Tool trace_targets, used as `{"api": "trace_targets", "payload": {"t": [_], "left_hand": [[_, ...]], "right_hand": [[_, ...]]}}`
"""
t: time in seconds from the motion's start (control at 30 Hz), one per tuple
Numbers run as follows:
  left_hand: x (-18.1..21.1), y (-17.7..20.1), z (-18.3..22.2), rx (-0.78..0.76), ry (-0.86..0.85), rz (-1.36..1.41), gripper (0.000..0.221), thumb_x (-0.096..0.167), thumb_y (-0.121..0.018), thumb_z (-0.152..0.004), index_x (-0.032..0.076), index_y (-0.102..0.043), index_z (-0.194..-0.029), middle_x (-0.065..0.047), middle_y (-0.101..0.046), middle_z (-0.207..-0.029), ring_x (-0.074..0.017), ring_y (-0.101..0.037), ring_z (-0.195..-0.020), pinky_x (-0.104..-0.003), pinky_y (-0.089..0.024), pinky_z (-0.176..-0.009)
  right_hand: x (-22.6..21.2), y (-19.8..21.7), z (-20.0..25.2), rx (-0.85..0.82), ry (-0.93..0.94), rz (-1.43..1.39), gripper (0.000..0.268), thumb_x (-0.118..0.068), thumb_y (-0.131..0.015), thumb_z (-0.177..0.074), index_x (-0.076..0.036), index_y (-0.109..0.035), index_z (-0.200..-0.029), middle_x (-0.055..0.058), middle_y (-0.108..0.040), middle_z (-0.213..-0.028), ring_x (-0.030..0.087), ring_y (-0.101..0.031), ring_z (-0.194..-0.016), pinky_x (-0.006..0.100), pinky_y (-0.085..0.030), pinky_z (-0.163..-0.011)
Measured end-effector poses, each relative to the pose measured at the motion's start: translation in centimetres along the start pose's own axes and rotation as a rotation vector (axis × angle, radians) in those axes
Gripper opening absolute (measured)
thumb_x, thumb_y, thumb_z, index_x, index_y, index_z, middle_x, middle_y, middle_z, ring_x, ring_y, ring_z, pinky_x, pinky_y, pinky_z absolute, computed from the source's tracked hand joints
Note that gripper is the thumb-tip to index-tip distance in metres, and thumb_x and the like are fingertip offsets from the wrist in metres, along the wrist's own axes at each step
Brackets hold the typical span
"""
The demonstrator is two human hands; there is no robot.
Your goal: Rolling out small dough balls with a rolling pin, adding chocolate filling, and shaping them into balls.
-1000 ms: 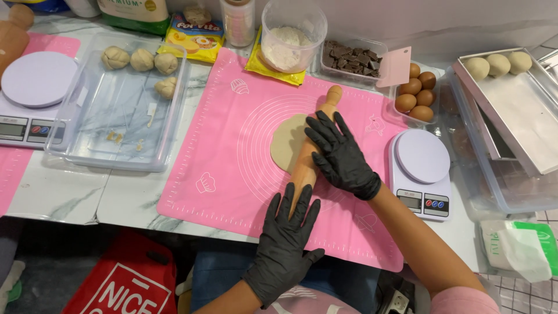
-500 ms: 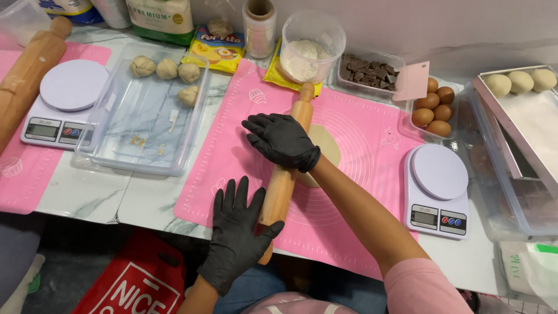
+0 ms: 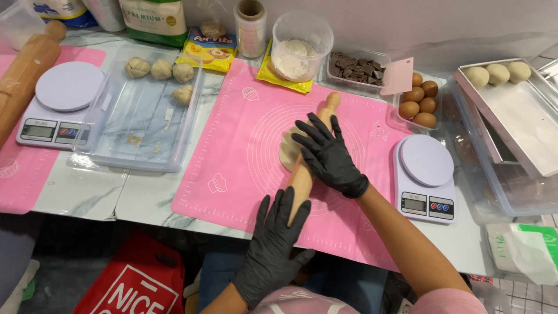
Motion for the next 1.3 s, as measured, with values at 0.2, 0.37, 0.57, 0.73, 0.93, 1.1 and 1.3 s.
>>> {"api": "trace_targets", "payload": {"t": [0.2,0.37,0.57,0.73,0.93,1.1,1.3], "left_hand": [[2.6,-2.1,0.2,-0.095,-0.201,0.215,0.097,0.031,-0.090,-0.076,0.006,-0.038,-0.155,-0.022,-0.025,-0.167,-0.0549,-0.019,-0.153,-0.067,-0.017,-0.125],[3.5,-2.6,-0.2,-0.194,-0.329,0.242,0.088,0.034,-0.083,-0.073,-0.007,-0.049,-0.143,-0.029,-0.046,-0.153,-0.0504,-0.033,-0.148,-0.070,-0.014,-0.123],[3.4,-4.3,0.3,-0.185,-0.324,0.159,0.091,0.040,-0.083,-0.074,-0.005,-0.049,-0.146,-0.026,-0.046,-0.154,-0.0457,-0.033,-0.149,-0.068,-0.013,-0.124],[3.3,-3.5,0.1,-0.187,-0.304,0.174,0.087,0.036,-0.081,-0.077,-0.005,-0.048,-0.146,-0.024,-0.046,-0.155,-0.0451,-0.033,-0.150,-0.068,-0.012,-0.124],[3.0,-3.3,0.1,-0.162,-0.291,0.194,0.085,0.032,-0.082,-0.078,-0.004,-0.047,-0.147,-0.023,-0.046,-0.154,-0.0453,-0.034,-0.149,-0.068,-0.013,-0.124],[2.4,-3.6,0.4,-0.132,-0.291,0.190,0.086,0.032,-0.084,-0.079,-0.004,-0.047,-0.147,-0.021,-0.044,-0.157,-0.0471,-0.031,-0.151,-0.071,-0.014,-0.121],[1.6,-2.9,0.5,-0.103,-0.221,0.213,0.082,0.026,-0.084,-0.080,0.001,-0.046,-0.148,-0.016,-0.040,-0.160,-0.0478,-0.029,-0.151,-0.070,-0.018,-0.121]], "right_hand": [[0.1,2.0,7.4,0.021,-0.199,-0.006,0.050,-0.030,-0.033,-0.114,-0.017,-0.033,-0.161,0.009,-0.023,-0.172,0.037,-0.016,-0.162,0.058,-0.003,-0.130],[-0.7,3.2,10.0,0.041,-0.269,0.063,0.055,-0.024,-0.046,-0.111,-0.017,-0.030,-0.162,0.012,-0.023,-0.172,0.038,-0.022,-0.160,0.058,-0.005,-0.130],[-0.6,3.4,10.4,0.006,-0.317,-0.006,0.057,-0.029,-0.046,-0.110,-0.019,-0.029,-0.163,0.011,-0.023,-0.172,0.033,-0.020,-0.160,0.056,-0.001,-0.130],[-0.5,3.5,9.8,0.030,-0.286,0.027,0.057,-0.029,-0.053,-0.108,-0.017,-0.035,-0.160,0.013,-0.028,-0.170,0.036,-0.024,-0.159,0.056,-0.005,-0.131],[-0.3,3.1,9.4,0.031,-0.242,0.066,0.059,-0.027,-0.057,-0.107,-0.015,-0.035,-0.160,0.013,-0.029,-0.169,0.037,-0.027,-0.158,0.052,-0.013,-0.132],[-0.4,2.7,8.9,0.026,-0.239,0.088,0.060,-0.028,-0.057,-0.107,-0.014,-0.034,-0.160,0.013,-0.026,-0.170,0.038,-0.027,-0.158,0.049,-0.020,-0.130],[-0.9,2.4,7.1,0.009,-0.225,0.056,0.060,-0.029,-0.055,-0.108,-0.012,-0.033,-0.161,0.013,-0.022,-0.171,0.041,-0.025,-0.158,0.052,-0.022,-0.129]]}}
Point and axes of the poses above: each hand's wrist, its own z-axis away from the middle knuckle, its own y-axis out of the back of the hand, x = y × z, the point moved 2 cm from there along -z, towards the middle knuckle
